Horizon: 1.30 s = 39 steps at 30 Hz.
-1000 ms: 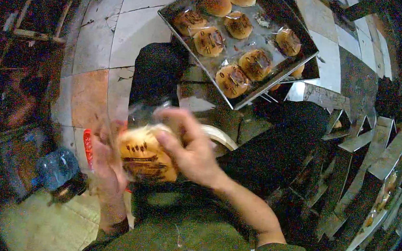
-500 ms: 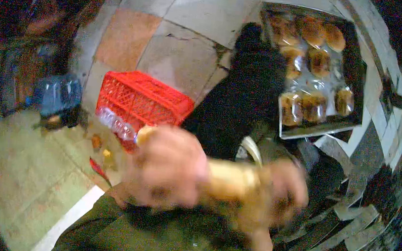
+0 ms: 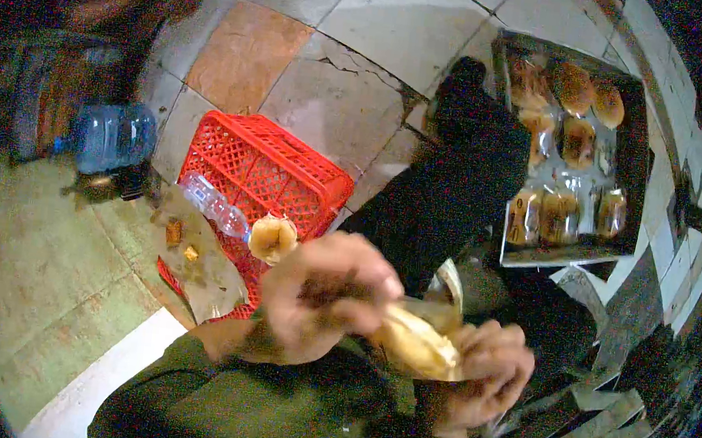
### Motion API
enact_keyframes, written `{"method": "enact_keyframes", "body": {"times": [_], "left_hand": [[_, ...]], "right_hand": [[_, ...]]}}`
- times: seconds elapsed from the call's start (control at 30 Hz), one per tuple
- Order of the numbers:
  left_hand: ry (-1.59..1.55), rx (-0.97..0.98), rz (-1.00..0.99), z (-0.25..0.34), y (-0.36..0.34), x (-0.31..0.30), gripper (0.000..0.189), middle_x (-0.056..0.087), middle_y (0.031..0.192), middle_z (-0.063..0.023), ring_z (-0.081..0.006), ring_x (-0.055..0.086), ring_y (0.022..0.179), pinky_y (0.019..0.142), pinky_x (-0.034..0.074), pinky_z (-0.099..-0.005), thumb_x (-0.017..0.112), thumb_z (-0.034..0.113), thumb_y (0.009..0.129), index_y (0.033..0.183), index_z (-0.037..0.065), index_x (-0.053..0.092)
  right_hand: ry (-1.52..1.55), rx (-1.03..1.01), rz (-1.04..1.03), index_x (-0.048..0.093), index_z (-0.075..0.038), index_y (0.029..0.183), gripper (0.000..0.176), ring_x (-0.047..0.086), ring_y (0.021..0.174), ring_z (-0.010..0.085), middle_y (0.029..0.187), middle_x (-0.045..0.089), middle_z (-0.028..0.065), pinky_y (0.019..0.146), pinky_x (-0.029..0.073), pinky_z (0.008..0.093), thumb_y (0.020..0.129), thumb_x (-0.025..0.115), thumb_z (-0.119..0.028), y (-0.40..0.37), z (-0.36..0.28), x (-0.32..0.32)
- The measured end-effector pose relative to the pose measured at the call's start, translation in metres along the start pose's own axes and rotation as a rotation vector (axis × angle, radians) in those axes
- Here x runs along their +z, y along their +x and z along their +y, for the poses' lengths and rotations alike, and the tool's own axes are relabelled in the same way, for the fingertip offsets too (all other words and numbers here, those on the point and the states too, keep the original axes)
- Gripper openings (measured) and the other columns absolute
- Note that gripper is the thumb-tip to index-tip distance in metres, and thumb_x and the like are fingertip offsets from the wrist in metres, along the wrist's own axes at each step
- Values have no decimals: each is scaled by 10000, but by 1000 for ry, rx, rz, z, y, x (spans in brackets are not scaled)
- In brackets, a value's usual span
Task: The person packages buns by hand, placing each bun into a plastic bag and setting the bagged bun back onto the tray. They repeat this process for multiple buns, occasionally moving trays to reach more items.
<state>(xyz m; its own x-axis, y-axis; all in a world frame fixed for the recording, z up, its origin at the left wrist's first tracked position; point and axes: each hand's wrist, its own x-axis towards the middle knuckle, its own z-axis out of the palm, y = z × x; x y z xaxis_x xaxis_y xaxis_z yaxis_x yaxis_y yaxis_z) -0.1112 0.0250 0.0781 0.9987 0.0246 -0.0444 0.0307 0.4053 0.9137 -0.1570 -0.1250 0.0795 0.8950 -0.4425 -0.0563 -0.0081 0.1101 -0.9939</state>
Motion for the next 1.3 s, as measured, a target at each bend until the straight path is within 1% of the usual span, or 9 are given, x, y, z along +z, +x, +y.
{"method": "enact_keyframes", "body": {"times": [0.2,0.27,0.4,0.53,0.73,0.87,1.03,1.2,1.3], "left_hand": [[466,-60,-101,-7,-4,-12,52,591,754,-87,-192,565,654,623,469,-284,636,46,781,815,24,603],[300,649,-336,-11,3,-9,96,583,754,-67,-183,551,656,630,479,-293,670,100,764,820,42,617],[450,431,-579,30,35,7,43,610,870,-107,-212,586,851,751,471,-326,597,35,758,776,39,636],[420,-146,57,-13,83,-3,48,562,796,-79,-145,533,777,731,427,-256,565,51,777,755,14,586],[963,4,102,-74,-18,-49,119,469,788,-7,-106,471,669,641,398,-229,515,120,863,783,31,509],[30,-614,373,-18,-12,12,126,480,884,-68,-139,472,803,730,382,-257,459,104,893,816,21,514],[-188,66,57,33,12,47,217,478,943,-70,-134,458,844,744,362,-254,419,195,912,925,7,528],[-87,-144,250,5,32,38,274,516,968,-66,-132,463,881,786,355,-255,417,221,918,1013,-11,527],[73,-172,343,-29,50,20,259,535,997,-72,-130,471,906,803,364,-264,436,197,912,1034,-15,519]], "right_hand": [[-530,154,-99,540,-11,776,95,512,723,209,722,514,109,637,421,301,829,518,-88,5,-2,6],[-397,-429,-422,565,-35,803,58,507,616,182,731,530,64,551,430,282,819,586,-86,9,-19,-24],[-324,-228,-674,591,-22,838,82,532,667,231,712,523,60,587,455,315,786,593,-86,43,-31,-37],[-604,-278,-107,499,-15,685,218,427,477,206,551,456,83,483,373,320,859,531,-143,107,8,-6],[-552,183,-152,521,-41,740,194,467,573,164,638,501,60,533,388,289,817,614,-193,8,87,-40],[-641,-704,-374,517,-42,977,387,544,878,250,1016,543,138,733,440,368,687,734,-178,5,23,-18],[-540,-373,-418,454,-62,1176,545,552,978,251,1080,555,129,830,443,351,719,708,-216,140,0,-52],[-1336,-282,221,563,-37,1037,382,621,803,235,896,619,191,662,488,367,797,637,-324,260,41,-194],[-1202,447,-257,622,-19,935,290,636,762,240,736,630,168,661,502,356,824,526,-269,208,52,-205]]}}
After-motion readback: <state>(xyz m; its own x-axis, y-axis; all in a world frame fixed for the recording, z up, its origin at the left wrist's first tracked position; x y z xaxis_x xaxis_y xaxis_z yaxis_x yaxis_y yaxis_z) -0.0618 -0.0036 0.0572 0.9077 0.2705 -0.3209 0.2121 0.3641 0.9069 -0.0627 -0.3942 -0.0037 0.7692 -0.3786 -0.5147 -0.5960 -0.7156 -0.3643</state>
